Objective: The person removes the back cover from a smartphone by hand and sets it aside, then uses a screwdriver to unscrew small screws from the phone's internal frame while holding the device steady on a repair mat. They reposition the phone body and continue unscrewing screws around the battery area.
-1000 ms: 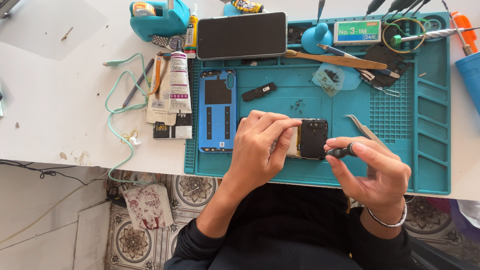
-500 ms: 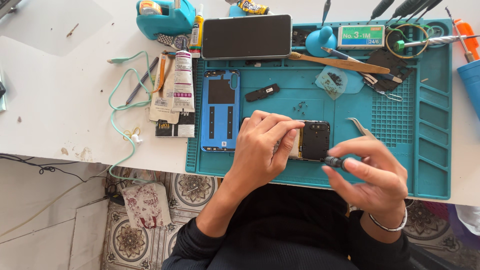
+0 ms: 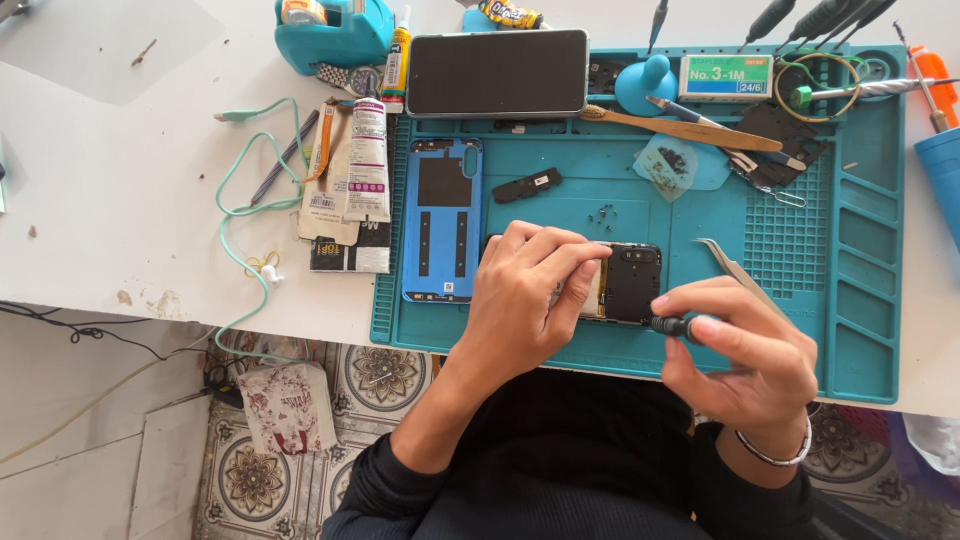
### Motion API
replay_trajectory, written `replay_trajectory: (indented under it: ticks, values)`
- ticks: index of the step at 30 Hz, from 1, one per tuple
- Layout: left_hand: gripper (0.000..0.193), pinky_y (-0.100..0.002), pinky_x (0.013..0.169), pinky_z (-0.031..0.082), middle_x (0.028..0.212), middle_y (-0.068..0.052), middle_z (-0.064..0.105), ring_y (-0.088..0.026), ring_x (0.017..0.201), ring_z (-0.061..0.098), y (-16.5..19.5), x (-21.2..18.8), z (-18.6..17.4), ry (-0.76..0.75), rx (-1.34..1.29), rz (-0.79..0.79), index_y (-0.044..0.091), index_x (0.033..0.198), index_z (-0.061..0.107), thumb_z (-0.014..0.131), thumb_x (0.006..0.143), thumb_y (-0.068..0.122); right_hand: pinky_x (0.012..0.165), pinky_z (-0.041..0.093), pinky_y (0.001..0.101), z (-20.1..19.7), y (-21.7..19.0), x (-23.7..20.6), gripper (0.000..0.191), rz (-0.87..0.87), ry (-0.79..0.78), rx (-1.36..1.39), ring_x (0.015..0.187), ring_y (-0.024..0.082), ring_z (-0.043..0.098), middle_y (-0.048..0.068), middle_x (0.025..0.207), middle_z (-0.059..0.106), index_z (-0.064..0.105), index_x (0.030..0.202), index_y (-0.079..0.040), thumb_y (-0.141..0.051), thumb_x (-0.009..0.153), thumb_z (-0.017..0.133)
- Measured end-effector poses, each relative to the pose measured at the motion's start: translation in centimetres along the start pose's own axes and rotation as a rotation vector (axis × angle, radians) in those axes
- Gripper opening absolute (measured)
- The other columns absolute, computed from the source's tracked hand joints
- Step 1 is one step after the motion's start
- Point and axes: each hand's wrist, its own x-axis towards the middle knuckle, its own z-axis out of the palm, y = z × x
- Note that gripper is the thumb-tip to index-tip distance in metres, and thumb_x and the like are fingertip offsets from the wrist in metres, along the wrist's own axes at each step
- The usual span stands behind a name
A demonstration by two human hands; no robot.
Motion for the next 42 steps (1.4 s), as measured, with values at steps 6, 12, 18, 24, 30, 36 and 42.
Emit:
replay_trajectory:
  ticks: [6,12,18,24,30,36,42]
  values:
    - [0.014,-0.036,0.086,0.043,0.105,0.003,0.071,-0.02,0.097,0.059,-0.2,0.0,0.0,-0.001,0.0,0.0,0.014,0.112,0.074,0.065,0.102,0.014,0.068,0.059,0.0307,0.3,0.1,0.7,0.062,-0.019,0.021,0.001,0.084,0.023,0.071,0.02,0.105,0.069,0.049,0.131,-0.013,0.003,0.082,0.083]
    - [0.014,-0.037,0.086,0.043,0.105,0.003,0.07,-0.021,0.098,0.059,-0.3,0.0,0.1,-0.006,0.012,-0.001,0.014,0.111,0.074,0.065,0.101,0.014,0.067,0.059,0.0316,0.7,-0.3,0.5,0.056,0.003,0.056,-0.068,0.086,0.025,0.071,0.023,0.102,0.065,0.052,0.122,-0.009,0.002,0.079,0.084]
    - [0.014,-0.037,0.086,0.043,0.106,0.003,0.07,-0.021,0.099,0.059,-0.4,0.0,0.1,-0.011,0.015,0.003,0.015,0.112,0.074,0.064,0.102,0.015,0.069,0.064,0.0344,0.8,0.0,0.0,0.053,-0.016,0.091,-0.059,0.094,0.029,0.073,0.024,0.11,0.065,0.053,0.125,-0.01,0.001,0.081,0.081]
    - [0.014,-0.037,0.087,0.043,0.107,0.002,0.07,-0.021,0.1,0.059,-0.4,-0.2,0.0,-0.01,0.018,0.003,0.015,0.112,0.074,0.064,0.102,0.015,0.072,0.062,0.0375,0.8,0.0,-0.5,0.053,-0.049,0.098,-0.073,0.092,0.029,0.073,0.022,0.109,0.067,0.053,0.124,-0.01,0.006,0.081,0.078]
    - [0.014,-0.037,0.087,0.043,0.107,0.002,0.07,-0.021,0.1,0.059,-0.3,-0.1,-0.1,-0.014,0.021,0.006,0.015,0.111,0.074,0.064,0.102,0.015,0.071,0.062,0.0344,0.8,0.0,-0.1,0.054,-0.06,0.095,-0.071,0.092,0.028,0.073,0.021,0.112,0.068,0.054,0.125,-0.01,0.007,0.081,0.081]
    - [0.014,-0.037,0.087,0.043,0.107,0.002,0.07,-0.021,0.1,0.059,-0.4,0.0,0.1,-0.018,0.023,0.003,0.015,0.111,0.074,0.065,0.101,0.015,0.066,0.06,0.0309,0.9,-0.1,-0.3,0.052,-0.01,0.108,-0.135,0.085,0.027,0.074,0.023,0.099,0.068,0.055,0.12,-0.007,0.0,0.079,0.087]
    - [0.015,-0.039,0.09,0.045,0.109,0.001,0.07,-0.023,0.104,0.06,-0.4,-0.2,-0.7,-0.009,0.047,0.01,0.016,0.112,0.074,0.067,0.099,0.015,0.081,0.065,0.0394,1.4,-0.6,0.1,0.044,0.027,0.098,-0.158,0.094,0.033,0.078,0.022,0.103,0.072,0.053,0.127,0.0,0.003,0.09,0.077]
